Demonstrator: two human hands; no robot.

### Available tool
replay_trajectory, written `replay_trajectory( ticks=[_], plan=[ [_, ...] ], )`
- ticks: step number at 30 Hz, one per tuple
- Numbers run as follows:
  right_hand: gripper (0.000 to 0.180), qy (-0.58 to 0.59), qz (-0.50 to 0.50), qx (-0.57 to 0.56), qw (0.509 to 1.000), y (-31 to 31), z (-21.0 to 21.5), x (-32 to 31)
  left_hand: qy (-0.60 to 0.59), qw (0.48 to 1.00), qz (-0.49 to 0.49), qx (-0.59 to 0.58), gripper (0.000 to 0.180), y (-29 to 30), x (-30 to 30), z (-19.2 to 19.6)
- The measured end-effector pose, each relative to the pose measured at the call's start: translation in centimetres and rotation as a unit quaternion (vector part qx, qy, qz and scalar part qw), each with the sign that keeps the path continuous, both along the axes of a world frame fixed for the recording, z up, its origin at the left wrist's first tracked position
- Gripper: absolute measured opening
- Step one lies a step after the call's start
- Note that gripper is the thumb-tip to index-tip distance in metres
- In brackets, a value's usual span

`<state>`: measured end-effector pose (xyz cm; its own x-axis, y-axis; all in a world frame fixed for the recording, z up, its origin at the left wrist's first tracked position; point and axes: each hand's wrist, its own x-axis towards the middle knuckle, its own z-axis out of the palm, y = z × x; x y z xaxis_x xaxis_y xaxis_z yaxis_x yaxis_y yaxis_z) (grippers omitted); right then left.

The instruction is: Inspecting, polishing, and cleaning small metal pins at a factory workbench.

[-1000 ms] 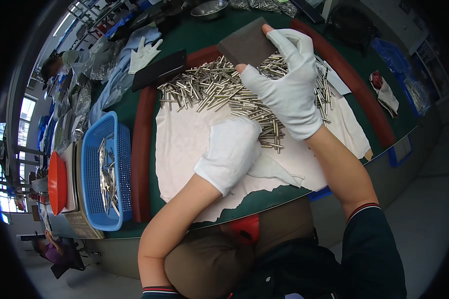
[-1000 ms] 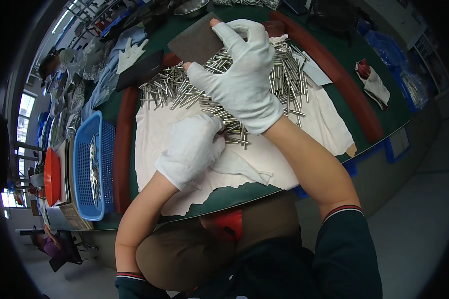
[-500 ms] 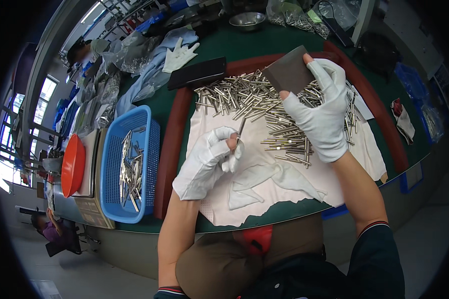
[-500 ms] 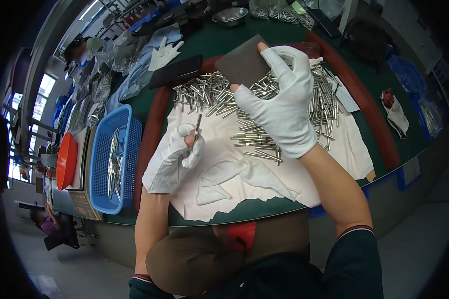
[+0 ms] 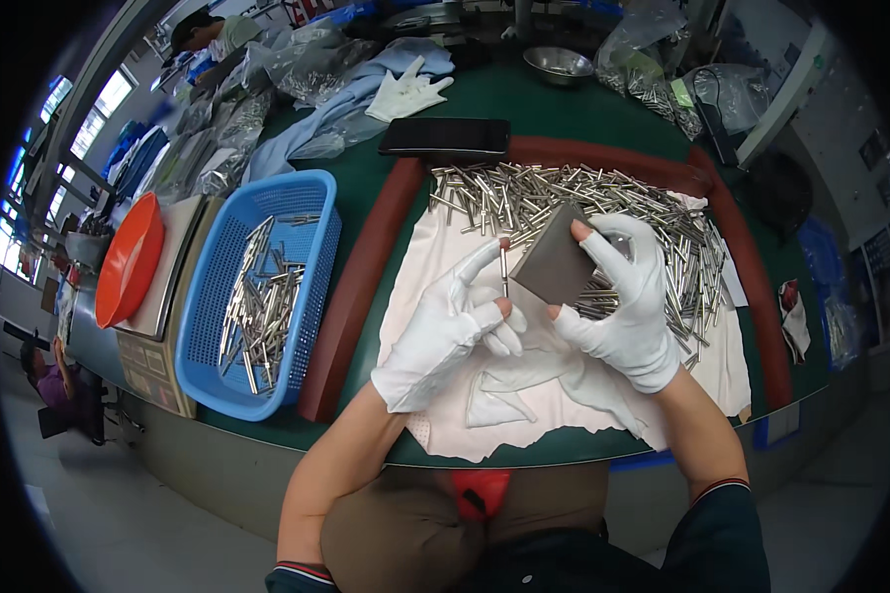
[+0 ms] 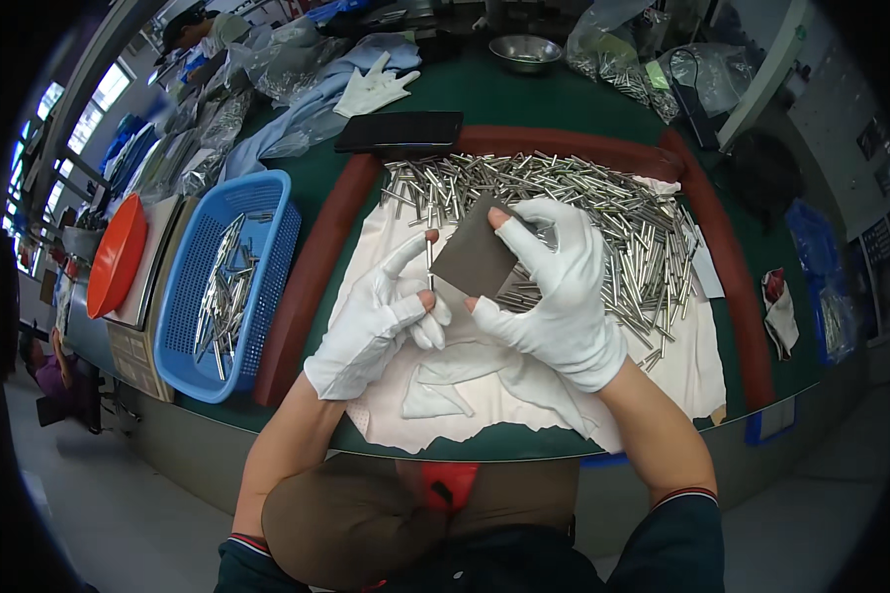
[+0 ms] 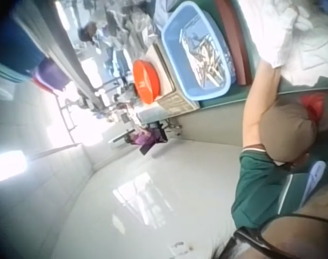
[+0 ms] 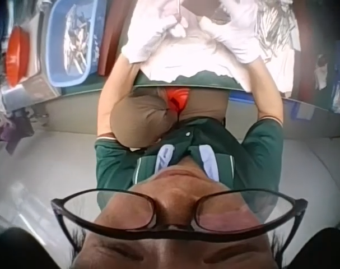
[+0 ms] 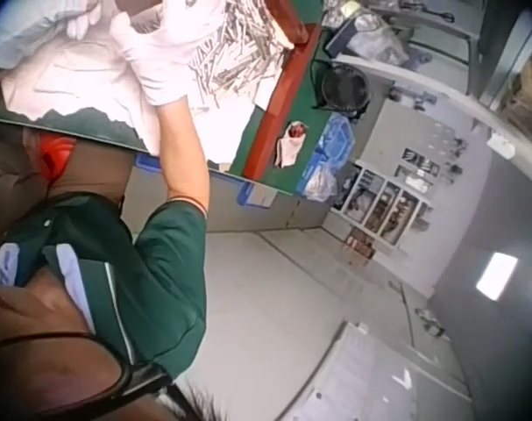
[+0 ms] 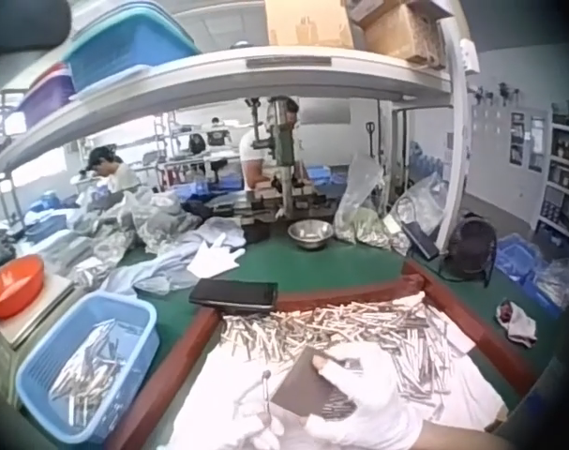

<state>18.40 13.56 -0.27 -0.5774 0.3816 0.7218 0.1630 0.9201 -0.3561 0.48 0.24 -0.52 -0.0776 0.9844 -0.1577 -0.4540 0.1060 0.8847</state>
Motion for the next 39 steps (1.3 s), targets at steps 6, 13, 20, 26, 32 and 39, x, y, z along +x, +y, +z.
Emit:
replay_trajectory(
  ticks=[6, 13, 20, 26, 32, 39],
  plan=[
    [0.076, -0.02, 0.007, 0.02, 1.0, 0.1, -0.1, -0.1, -0.022, 0.999, -0.032, 0.0, 0.069, -0.4, -0.2, 0.5],
    [0.076, -0.021, 0.02, -0.012, 0.999, 0.1, 0.1, 0.1, -0.053, 0.998, -0.034, -0.025, 0.071, -0.4, 0.0, 0.8],
    [0.076, -0.012, 0.037, -0.021, 0.999, -0.1, 0.3, 0.1, -0.059, 0.997, -0.055, 0.012, 0.074, -0.5, -0.4, 0.3],
    [0.075, -0.008, 0.037, -0.026, 0.999, -0.2, 0.4, 0.2, -0.096, 0.99, -0.092, 0.039, 0.073, -0.6, -0.8, -0.2],
    [0.075, -0.019, 0.036, -0.023, 0.999, -0.2, 0.6, 0.2, -0.076, 0.99, -0.108, 0.054, 0.074, -0.5, -1.1, -0.6],
    [0.074, -0.022, 0.046, -0.057, 0.997, -0.2, 0.7, 0.3, -0.027, 0.998, -0.052, 0.011, 0.095, -0.5, 0.0, 0.8]
  ],
)
